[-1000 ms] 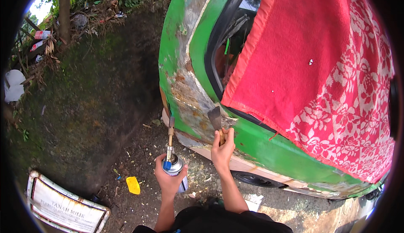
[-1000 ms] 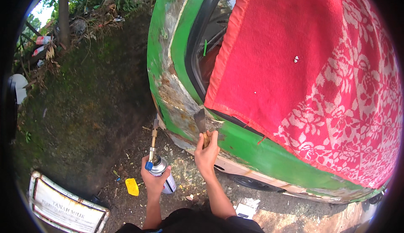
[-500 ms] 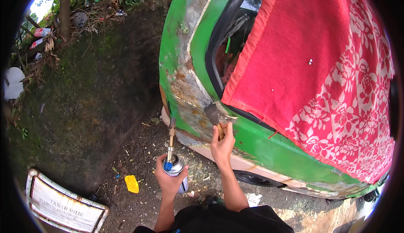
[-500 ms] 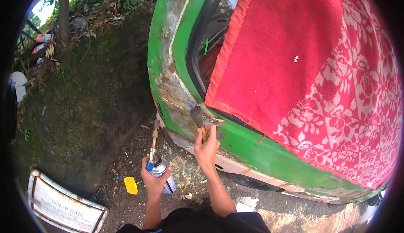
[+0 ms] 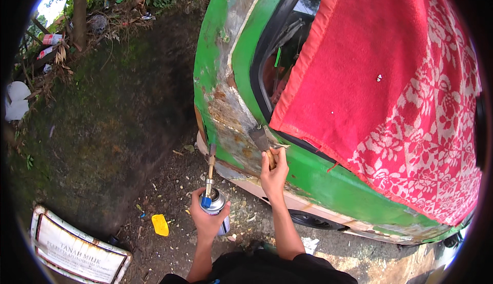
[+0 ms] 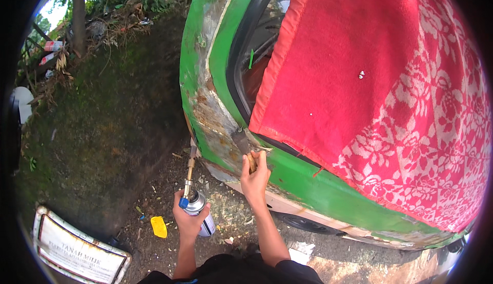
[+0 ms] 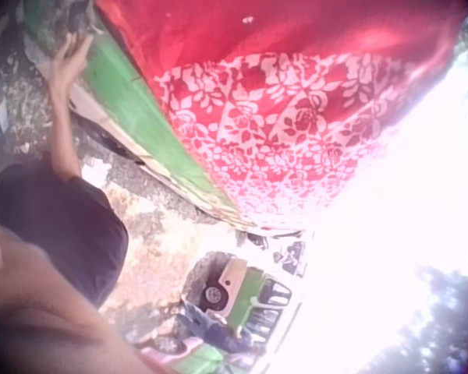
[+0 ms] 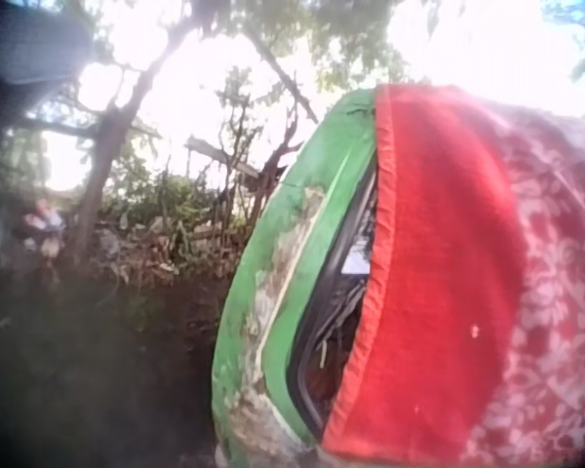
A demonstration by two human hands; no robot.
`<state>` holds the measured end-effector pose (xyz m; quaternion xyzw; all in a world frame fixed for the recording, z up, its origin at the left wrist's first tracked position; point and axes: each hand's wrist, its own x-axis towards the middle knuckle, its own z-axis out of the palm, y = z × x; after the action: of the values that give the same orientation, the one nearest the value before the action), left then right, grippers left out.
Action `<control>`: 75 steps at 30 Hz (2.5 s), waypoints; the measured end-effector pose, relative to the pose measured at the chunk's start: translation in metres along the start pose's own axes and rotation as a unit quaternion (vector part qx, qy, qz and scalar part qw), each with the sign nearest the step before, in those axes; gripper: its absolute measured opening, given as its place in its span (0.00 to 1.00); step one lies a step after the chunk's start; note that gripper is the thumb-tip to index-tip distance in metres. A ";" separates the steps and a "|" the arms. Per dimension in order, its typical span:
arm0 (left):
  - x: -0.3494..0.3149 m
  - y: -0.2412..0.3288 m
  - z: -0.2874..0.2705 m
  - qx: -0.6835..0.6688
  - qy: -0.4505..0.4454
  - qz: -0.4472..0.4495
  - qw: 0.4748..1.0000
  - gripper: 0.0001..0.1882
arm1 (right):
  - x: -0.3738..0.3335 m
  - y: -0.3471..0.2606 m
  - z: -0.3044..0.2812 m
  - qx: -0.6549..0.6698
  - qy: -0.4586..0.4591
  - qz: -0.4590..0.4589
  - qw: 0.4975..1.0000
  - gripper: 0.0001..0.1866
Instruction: The person uses a blowtorch to heat the side panel of a green vehicle and a scraper to remove softened paint and rust. The person repeatedly applies heat and scrapes the same area, gradually exposing bare metal.
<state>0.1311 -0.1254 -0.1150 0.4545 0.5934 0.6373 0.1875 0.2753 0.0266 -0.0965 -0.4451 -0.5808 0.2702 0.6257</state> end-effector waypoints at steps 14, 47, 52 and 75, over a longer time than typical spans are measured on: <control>-0.001 0.006 0.001 -0.031 0.021 -0.036 0.999 0.29 | 0.013 -0.020 0.021 0.022 -0.017 -0.023 0.999 0.10; -0.013 -0.009 -0.006 0.003 0.034 -0.026 0.999 0.34 | 0.042 -0.065 0.040 0.000 -0.023 -0.060 0.998 0.11; -0.012 -0.001 -0.012 -0.020 0.037 -0.033 0.999 0.32 | 0.004 -0.033 0.017 0.002 -0.026 -0.010 1.000 0.10; 0.003 0.007 0.036 -0.046 -0.087 -0.002 0.995 0.33 | -0.037 0.006 -0.039 0.063 -0.029 0.113 0.991 0.10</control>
<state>0.1605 -0.1033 -0.1118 0.4979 0.5459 0.6216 0.2602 0.3072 -0.0123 -0.1168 -0.4594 -0.5266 0.3885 0.6006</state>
